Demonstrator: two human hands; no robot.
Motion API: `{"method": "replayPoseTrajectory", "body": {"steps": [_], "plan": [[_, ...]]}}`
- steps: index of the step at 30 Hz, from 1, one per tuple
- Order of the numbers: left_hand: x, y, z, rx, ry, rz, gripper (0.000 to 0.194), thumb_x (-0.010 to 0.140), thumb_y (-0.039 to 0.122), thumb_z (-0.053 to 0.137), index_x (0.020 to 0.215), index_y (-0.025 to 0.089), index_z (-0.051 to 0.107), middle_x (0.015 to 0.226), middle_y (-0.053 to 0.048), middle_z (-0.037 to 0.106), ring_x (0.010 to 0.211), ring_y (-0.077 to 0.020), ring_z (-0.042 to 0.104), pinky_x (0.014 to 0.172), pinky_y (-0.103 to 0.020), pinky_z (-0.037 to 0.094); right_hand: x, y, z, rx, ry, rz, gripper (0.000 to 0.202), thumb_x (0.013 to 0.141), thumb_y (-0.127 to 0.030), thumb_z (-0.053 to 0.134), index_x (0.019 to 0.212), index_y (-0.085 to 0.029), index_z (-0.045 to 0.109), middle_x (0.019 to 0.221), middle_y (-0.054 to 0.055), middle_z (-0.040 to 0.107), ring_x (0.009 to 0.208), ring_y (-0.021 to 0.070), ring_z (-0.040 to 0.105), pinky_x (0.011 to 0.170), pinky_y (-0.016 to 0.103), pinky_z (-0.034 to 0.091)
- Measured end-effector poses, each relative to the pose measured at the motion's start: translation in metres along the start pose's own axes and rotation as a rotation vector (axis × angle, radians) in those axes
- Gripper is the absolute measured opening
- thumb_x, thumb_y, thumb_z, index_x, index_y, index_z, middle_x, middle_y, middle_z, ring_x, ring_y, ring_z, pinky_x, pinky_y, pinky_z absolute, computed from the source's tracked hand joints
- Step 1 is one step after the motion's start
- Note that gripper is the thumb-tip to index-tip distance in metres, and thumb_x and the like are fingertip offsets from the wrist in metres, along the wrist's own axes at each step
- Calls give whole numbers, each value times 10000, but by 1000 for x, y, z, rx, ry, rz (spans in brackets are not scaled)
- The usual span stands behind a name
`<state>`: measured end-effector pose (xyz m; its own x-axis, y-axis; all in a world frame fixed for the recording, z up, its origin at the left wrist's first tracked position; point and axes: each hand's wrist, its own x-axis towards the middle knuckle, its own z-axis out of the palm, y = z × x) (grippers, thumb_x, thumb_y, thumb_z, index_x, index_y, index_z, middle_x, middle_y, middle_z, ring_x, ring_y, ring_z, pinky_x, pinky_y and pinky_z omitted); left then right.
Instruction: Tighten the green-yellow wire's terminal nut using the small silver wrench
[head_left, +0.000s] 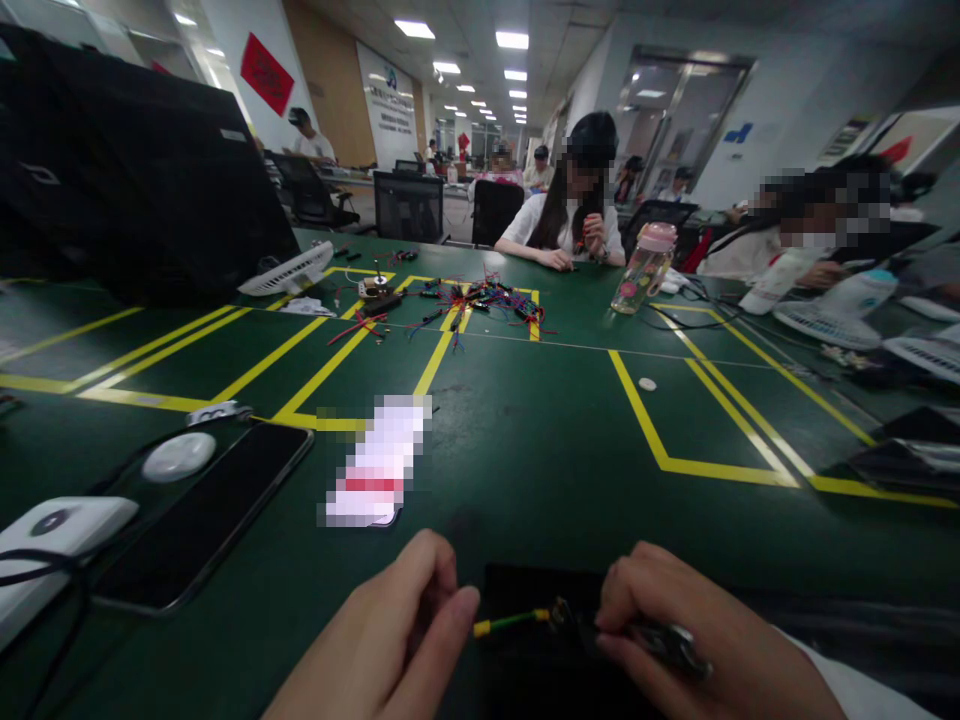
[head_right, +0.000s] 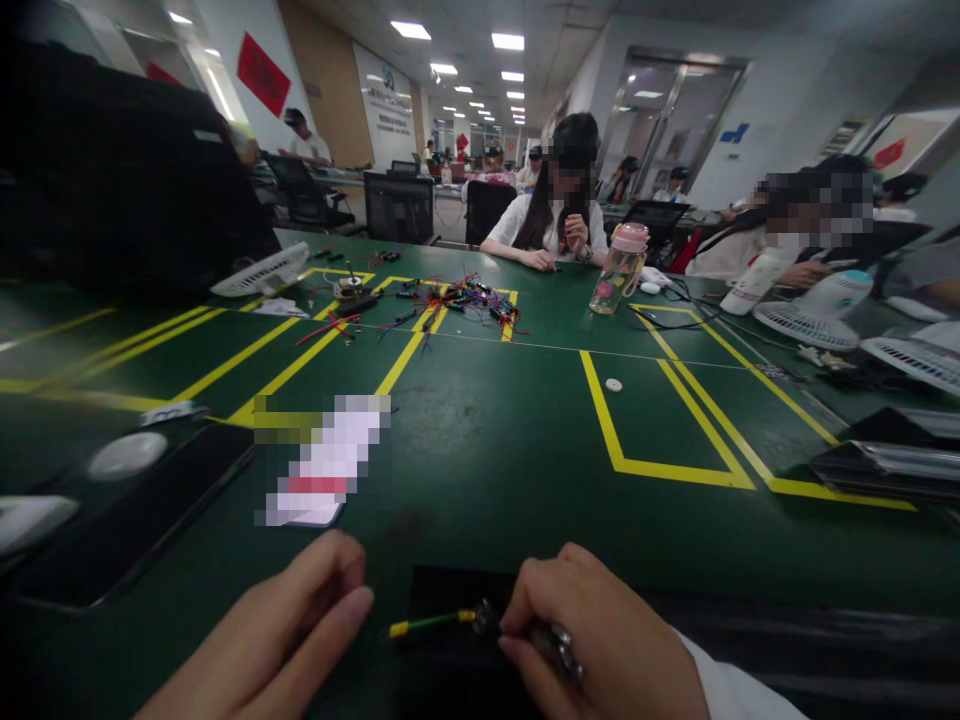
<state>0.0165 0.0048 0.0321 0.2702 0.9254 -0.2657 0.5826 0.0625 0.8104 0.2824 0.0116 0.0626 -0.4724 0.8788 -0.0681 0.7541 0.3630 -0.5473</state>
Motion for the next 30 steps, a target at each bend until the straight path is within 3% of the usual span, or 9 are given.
{"method": "replayPoseTrajectory", "body": {"steps": [2,3,7,9,15,23,30], "plan": [[7,4,1,122,-27,-70,378,935,570,370,840,239,527,796,-13,593,770,-213,576,664,-312,442,1,0,-3,23,-22,-14,144,791,-82,523,790,-220,564,764,12,608,701,196,593,581,285,468],[9,4,2,99,-87,-124,406,935,580,349,836,231,531,783,-14,586,746,-207,587,616,-287,446,1,0,-4,35,-37,-14,149,789,-77,530,789,-222,567,773,10,611,705,192,588,582,279,462],[15,-5,7,-201,-380,-274,443,918,590,372,786,199,533,643,24,534,437,-105,472,347,-179,323,7,-3,-12,56,-110,-26,181,779,-50,556,807,-228,579,802,-5,618,741,181,576,614,265,450],[19,-10,9,-259,-426,-254,372,917,526,425,779,193,522,597,45,522,385,-76,416,323,-154,294,9,-4,-13,52,-108,-12,165,781,-63,558,812,-224,580,801,-2,611,739,184,573,631,283,450],[28,-22,18,-334,-328,-168,370,949,509,362,779,194,457,580,70,499,349,-50,403,312,-128,297,-1,1,-7,97,23,148,91,876,-230,485,791,-223,516,757,5,586,674,182,576,602,296,466],[27,-22,22,-363,-262,-141,468,953,576,325,770,176,484,549,74,462,375,-53,418,326,-126,301,-4,-2,6,-5,36,104,52,820,-180,565,780,-212,555,757,13,604,642,172,594,569,268,486],[24,-19,21,-330,-268,-141,274,923,442,485,808,194,465,625,70,526,388,-47,425,320,-110,299,4,-1,2,21,-38,16,97,795,-112,553,793,-206,576,764,23,599,687,190,596,594,287,483]]}}
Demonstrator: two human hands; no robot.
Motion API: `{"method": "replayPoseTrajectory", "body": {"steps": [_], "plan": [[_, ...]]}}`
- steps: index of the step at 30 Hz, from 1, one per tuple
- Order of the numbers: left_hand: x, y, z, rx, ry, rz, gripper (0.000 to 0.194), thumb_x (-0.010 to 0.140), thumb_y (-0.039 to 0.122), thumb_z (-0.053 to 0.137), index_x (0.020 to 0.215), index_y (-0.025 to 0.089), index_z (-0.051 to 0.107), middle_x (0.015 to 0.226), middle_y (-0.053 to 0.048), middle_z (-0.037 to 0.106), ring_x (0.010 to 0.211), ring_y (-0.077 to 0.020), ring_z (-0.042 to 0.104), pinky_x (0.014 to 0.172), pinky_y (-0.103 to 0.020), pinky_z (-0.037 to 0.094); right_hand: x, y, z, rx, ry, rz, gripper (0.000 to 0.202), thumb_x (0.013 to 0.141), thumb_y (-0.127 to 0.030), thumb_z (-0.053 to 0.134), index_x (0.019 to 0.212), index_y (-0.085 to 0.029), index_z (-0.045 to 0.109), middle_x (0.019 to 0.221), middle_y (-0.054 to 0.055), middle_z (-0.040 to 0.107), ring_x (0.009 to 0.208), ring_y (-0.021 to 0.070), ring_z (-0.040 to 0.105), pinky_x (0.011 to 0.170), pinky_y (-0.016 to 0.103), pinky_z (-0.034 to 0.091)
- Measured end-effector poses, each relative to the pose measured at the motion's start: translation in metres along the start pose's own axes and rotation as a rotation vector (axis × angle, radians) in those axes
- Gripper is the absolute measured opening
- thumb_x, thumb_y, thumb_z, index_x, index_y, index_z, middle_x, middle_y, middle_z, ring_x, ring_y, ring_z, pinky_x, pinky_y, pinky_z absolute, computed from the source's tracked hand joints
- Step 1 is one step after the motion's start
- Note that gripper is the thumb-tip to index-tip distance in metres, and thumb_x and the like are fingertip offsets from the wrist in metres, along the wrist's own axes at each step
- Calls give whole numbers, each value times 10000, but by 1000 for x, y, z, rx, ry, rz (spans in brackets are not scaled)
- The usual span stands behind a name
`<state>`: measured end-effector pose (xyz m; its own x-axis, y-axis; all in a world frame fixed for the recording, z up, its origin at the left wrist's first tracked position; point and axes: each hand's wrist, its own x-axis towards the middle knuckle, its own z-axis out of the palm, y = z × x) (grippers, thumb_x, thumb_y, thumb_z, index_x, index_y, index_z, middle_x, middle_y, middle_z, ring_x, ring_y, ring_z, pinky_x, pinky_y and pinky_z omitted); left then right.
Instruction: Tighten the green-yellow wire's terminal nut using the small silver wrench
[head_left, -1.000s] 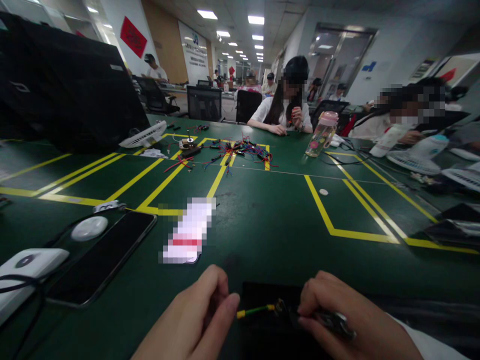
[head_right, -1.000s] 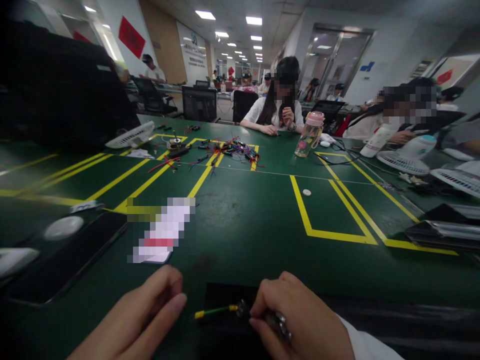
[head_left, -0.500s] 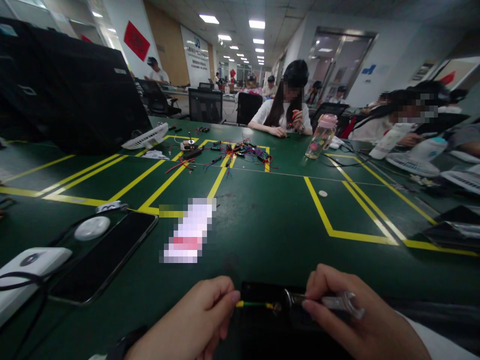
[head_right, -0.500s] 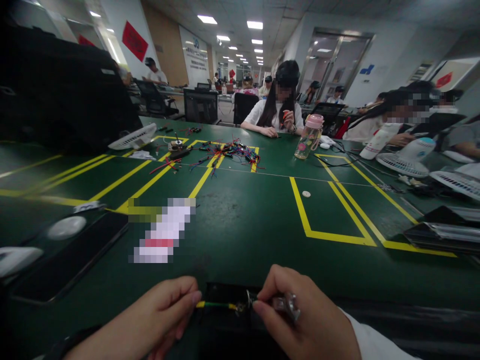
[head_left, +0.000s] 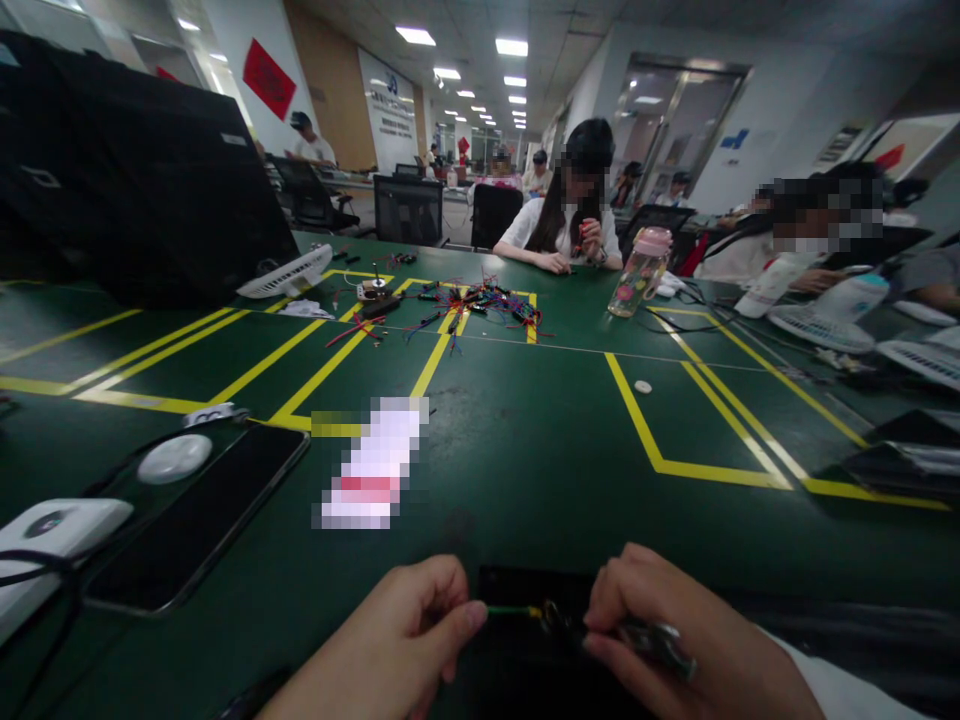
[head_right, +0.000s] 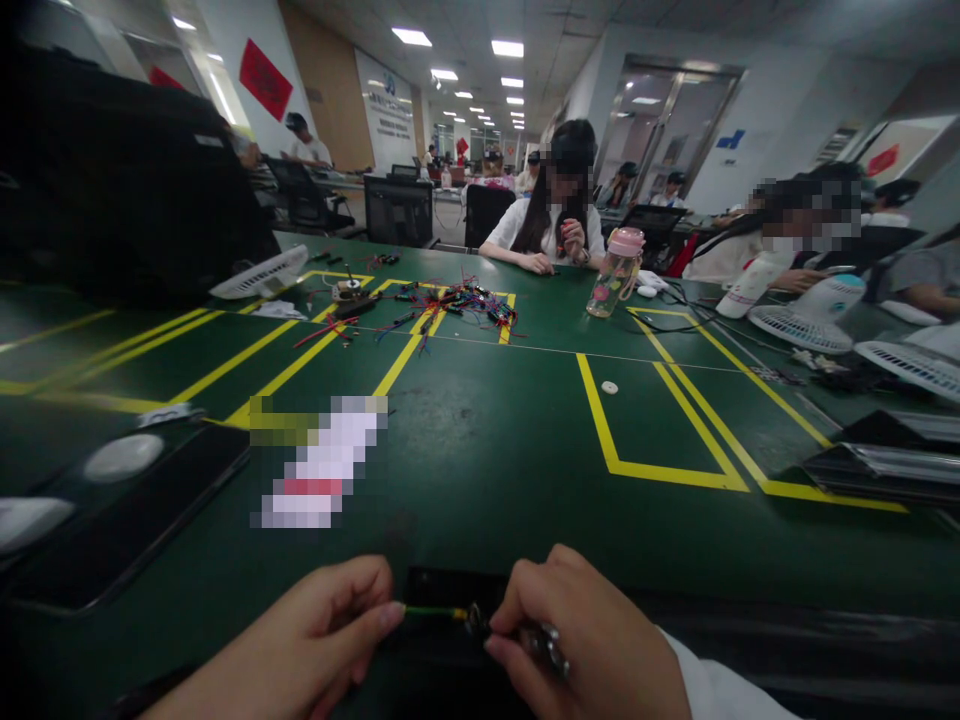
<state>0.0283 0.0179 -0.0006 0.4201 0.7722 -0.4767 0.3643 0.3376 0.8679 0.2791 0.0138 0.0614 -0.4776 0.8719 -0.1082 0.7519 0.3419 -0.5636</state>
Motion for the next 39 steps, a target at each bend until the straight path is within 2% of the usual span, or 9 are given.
{"method": "replayPoseTrajectory", "body": {"steps": [6,10,19,24,33,36,39], "plan": [[3,2,1,1,13,-5,302,924,463,454,775,201,450,585,76,505,369,-49,425,301,-103,278,3,-2,-11,31,-20,-4,128,786,-104,599,803,-229,578,779,-11,601,677,169,572,590,264,438],[4,2,1,-10,-10,-5,312,929,465,434,767,198,445,576,73,518,347,-43,410,287,-102,248,0,1,-13,117,65,27,71,852,-180,530,791,-215,524,749,0,571,669,178,559,609,297,446],[4,1,1,-5,-3,-2,324,930,451,446,735,193,439,541,84,488,332,-34,397,278,-89,238,-6,15,10,69,60,-65,85,823,-168,561,782,-217,505,776,30,558,690,193,561,582,286,455],[6,-1,0,-7,-3,-2,337,930,468,452,738,192,442,535,88,486,338,-39,408,282,-93,246,-5,16,15,50,65,-58,104,782,-134,563,758,-219,509,777,37,572,696,199,563,581,286,455],[5,-3,2,7,10,14,334,930,482,443,765,192,456,576,77,513,354,-37,419,296,-99,259,9,-5,-9,-39,-85,-32,138,749,-74,601,778,-204,567,769,32,616,655,191,541,562,280,421],[5,-1,2,6,0,8,333,927,478,432,747,197,435,562,79,502,343,-38,407,288,-100,244,9,-4,-14,53,-43,-48,104,792,-111,579,783,-213,560,775,17,577,666,180,537,584,285,425],[5,0,2,6,-8,-2,333,919,488,429,746,203,430,557,81,497,335,-40,398,283,-102,247,4,0,-12,161,68,20,106,875,-194,508,770,-211,518,757,12,534,665,177,537,603,305,442]]}}
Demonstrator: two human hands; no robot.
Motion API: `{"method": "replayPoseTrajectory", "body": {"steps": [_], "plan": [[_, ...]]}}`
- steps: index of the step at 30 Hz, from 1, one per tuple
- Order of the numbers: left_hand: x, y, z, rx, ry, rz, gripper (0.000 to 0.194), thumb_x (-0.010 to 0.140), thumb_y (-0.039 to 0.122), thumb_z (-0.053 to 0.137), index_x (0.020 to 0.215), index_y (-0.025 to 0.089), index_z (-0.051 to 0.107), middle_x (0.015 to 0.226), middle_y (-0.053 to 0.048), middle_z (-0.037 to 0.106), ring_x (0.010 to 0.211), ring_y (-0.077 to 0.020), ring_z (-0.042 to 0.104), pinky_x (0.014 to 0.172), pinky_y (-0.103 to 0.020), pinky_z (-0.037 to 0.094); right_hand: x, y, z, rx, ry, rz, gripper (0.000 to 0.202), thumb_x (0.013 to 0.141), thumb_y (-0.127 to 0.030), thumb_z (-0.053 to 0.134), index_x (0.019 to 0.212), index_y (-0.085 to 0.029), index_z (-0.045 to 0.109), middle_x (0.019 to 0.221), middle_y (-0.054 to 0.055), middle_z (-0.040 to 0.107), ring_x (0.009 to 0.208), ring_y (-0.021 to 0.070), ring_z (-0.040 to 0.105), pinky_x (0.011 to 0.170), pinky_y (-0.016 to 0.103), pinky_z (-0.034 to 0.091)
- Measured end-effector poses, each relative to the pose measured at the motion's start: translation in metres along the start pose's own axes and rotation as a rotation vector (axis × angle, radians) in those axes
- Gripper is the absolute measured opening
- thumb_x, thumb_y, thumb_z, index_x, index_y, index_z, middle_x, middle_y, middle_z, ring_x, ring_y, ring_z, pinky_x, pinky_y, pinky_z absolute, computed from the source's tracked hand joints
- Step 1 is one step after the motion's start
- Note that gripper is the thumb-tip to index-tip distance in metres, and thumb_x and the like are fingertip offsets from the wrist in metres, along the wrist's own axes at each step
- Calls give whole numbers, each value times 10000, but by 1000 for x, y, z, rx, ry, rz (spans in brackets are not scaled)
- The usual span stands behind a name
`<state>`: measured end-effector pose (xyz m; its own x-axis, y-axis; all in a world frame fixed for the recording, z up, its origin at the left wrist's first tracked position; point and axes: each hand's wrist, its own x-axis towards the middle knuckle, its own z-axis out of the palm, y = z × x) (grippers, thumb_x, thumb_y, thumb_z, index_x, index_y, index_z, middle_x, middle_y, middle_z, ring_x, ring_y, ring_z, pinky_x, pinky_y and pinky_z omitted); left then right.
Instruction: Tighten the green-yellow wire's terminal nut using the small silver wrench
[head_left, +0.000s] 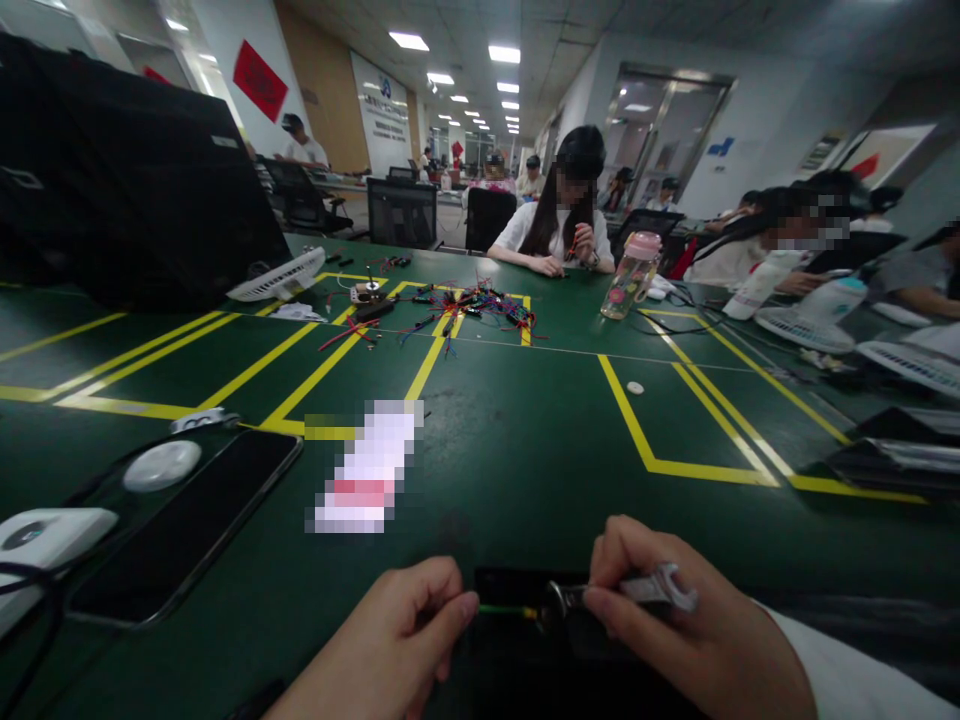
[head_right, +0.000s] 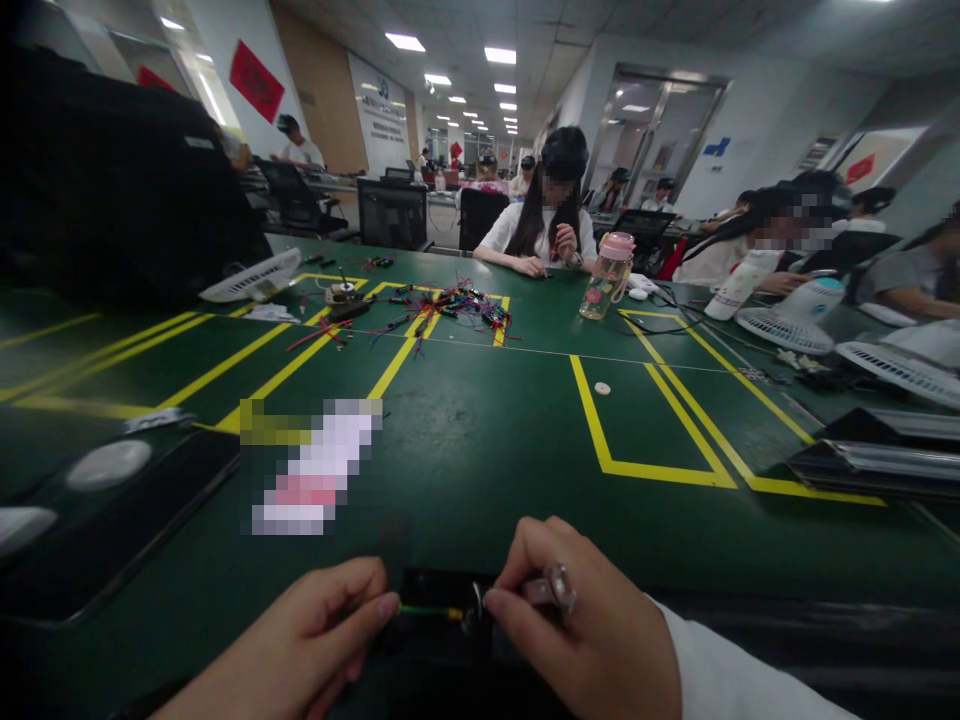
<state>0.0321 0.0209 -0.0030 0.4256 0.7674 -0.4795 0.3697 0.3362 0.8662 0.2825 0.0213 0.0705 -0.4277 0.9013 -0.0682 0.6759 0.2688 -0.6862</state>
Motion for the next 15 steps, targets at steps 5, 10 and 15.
{"method": "replayPoseTrajectory", "body": {"steps": [5,10,15], "plan": [[0,0,-1,5,9,-11,350,905,514,454,740,206,432,561,78,510,341,-46,416,283,-105,253,-11,6,15,-66,48,24,90,863,-182,515,779,-213,509,783,19,538,668,172,558,595,295,463],[1,-2,-1,1,7,-4,334,928,479,442,747,199,446,560,81,511,343,-41,414,282,-98,239,-14,7,24,-115,29,25,124,847,-171,541,748,-218,482,792,27,537,674,178,564,587,295,470],[0,-1,-1,9,8,-3,324,924,469,450,749,196,451,572,75,522,344,-42,421,284,-101,249,-12,9,27,-177,52,-46,162,806,-132,571,720,-219,463,741,33,554,683,199,561,580,301,472]]}}
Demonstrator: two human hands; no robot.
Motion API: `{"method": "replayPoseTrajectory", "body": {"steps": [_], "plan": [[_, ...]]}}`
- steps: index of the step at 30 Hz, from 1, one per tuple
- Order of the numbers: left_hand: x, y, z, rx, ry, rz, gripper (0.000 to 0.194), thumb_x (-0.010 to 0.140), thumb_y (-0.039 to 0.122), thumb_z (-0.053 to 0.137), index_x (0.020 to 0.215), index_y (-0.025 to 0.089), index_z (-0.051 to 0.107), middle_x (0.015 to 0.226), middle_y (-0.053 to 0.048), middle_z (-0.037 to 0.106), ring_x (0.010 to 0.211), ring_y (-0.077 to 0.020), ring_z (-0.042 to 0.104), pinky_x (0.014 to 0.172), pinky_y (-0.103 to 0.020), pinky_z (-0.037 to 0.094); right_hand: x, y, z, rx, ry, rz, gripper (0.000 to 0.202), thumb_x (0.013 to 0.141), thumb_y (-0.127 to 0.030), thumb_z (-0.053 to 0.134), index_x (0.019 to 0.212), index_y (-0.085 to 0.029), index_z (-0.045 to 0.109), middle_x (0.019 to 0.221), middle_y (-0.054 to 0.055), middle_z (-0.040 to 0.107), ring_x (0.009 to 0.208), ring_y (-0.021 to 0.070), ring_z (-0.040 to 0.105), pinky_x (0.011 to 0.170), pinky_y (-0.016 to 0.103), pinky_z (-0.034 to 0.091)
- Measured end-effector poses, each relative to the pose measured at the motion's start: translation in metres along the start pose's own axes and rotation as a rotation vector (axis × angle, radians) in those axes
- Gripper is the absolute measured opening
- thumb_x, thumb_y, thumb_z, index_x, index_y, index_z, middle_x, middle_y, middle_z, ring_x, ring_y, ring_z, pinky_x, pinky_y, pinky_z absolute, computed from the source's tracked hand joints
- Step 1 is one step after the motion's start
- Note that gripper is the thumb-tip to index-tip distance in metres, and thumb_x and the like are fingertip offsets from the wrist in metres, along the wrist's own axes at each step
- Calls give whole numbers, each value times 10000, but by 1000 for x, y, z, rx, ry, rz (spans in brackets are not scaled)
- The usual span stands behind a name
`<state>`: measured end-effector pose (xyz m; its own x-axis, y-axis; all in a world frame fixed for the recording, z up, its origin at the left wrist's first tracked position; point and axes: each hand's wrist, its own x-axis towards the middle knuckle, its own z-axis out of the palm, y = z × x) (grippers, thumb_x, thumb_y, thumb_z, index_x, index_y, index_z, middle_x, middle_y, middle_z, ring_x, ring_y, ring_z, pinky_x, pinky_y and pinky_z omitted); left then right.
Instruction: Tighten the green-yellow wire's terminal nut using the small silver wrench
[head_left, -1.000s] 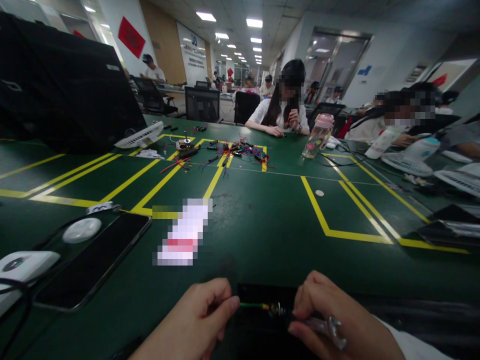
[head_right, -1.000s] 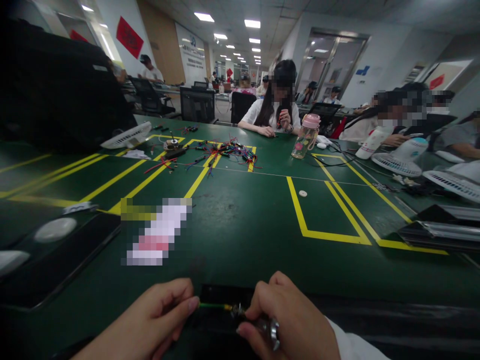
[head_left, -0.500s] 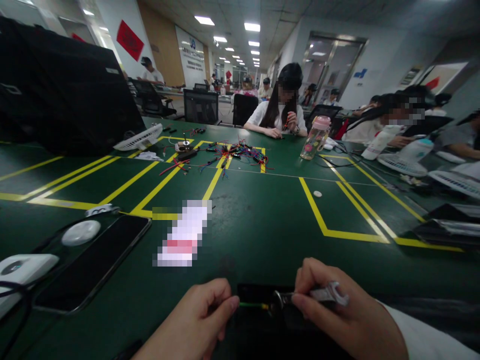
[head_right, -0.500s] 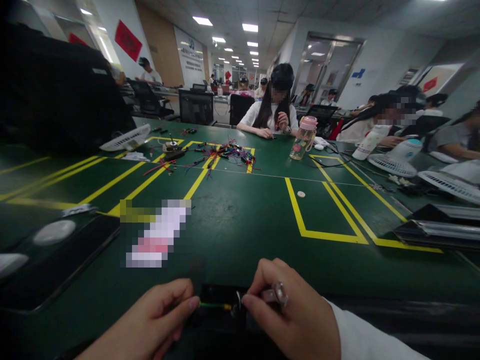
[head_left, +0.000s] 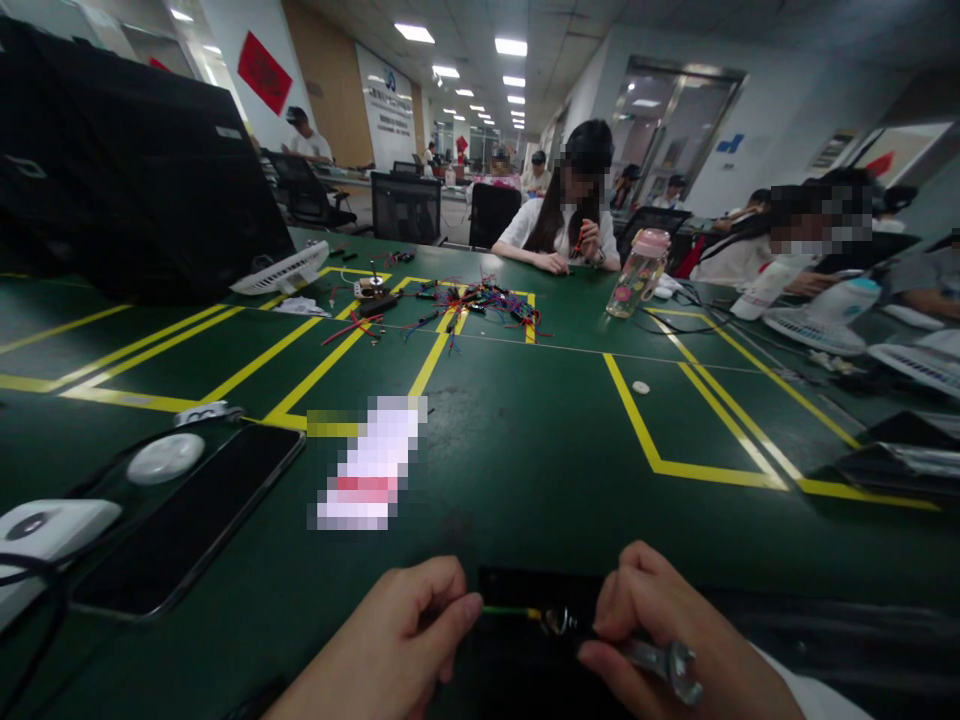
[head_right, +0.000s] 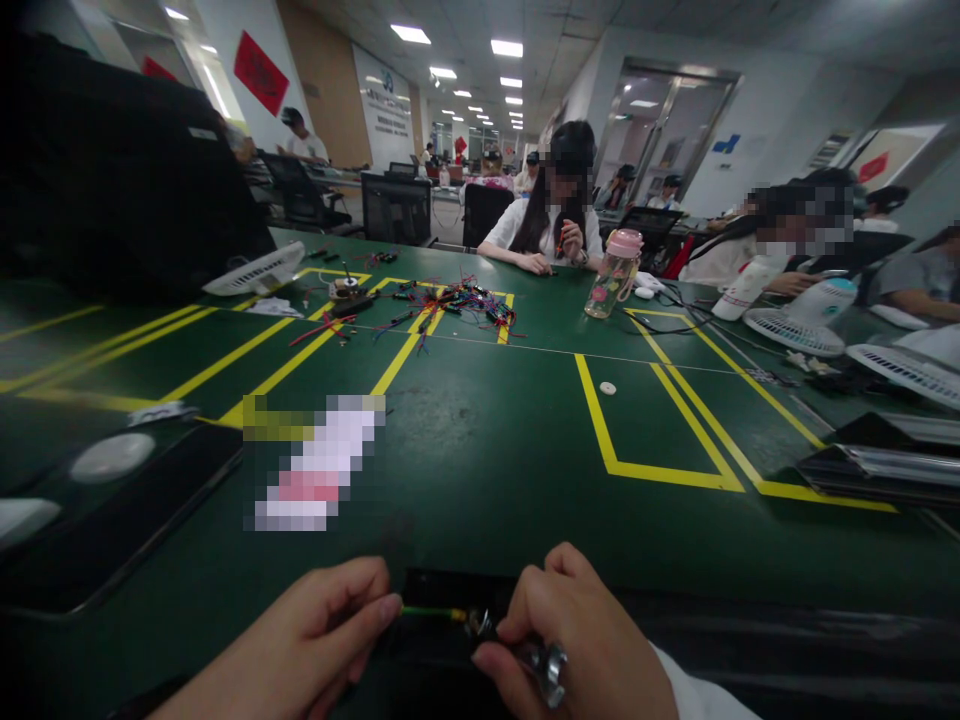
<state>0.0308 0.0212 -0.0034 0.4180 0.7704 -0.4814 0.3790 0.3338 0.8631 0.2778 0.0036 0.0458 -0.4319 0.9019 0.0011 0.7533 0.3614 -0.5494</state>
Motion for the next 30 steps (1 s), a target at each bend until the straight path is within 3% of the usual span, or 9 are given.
{"method": "replayPoseTrajectory", "body": {"steps": [6,11,15,20,24,27,30], "plan": [[-3,5,1,7,12,-9,334,916,483,444,736,201,441,552,77,499,342,-45,407,289,-106,241,2,-4,-1,-16,-65,42,157,782,-71,565,731,-207,506,768,51,576,734,219,578,606,313,473],[-2,5,0,14,6,-9,329,925,468,437,739,197,442,571,72,514,355,-44,421,297,-102,253,17,-13,-16,-36,-210,100,105,783,-85,605,777,-186,575,808,61,592,704,207,573,605,310,464],[-2,5,0,30,-1,-7,346,934,483,433,755,188,460,570,74,507,356,-43,419,301,-105,271,22,-13,-25,-25,-243,59,93,782,-123,625,778,-204,579,799,34,594,681,195,557,585,292,439],[-3,3,0,55,-3,-7,388,936,501,428,734,176,487,551,70,503,358,-47,423,299,-105,262,3,0,-26,179,-155,157,30,880,-214,528,883,-241,542,805,3,590,700,179,581,624,289,474],[-4,1,2,73,1,2,396,940,512,411,738,177,477,555,72,497,350,-45,416,296,-107,248,-10,1,-22,135,-16,45,57,875,-203,538,868,-254,564,814,12,597,696,176,599,621,269,498],[-4,0,3,93,7,7,401,936,520,412,740,177,477,567,67,504,349,-46,415,295,-111,241,-3,-8,-18,72,120,15,47,872,-270,604,828,-258,589,753,11,606,667,181,598,606,259,503],[-4,0,3,108,29,13,402,941,517,399,742,177,481,580,63,505,364,-50,427,302,-114,259,11,-15,-16,29,173,-12,102,865,-334,634,802,-259,604,711,9,609,648,184,592,608,266,506]]}}
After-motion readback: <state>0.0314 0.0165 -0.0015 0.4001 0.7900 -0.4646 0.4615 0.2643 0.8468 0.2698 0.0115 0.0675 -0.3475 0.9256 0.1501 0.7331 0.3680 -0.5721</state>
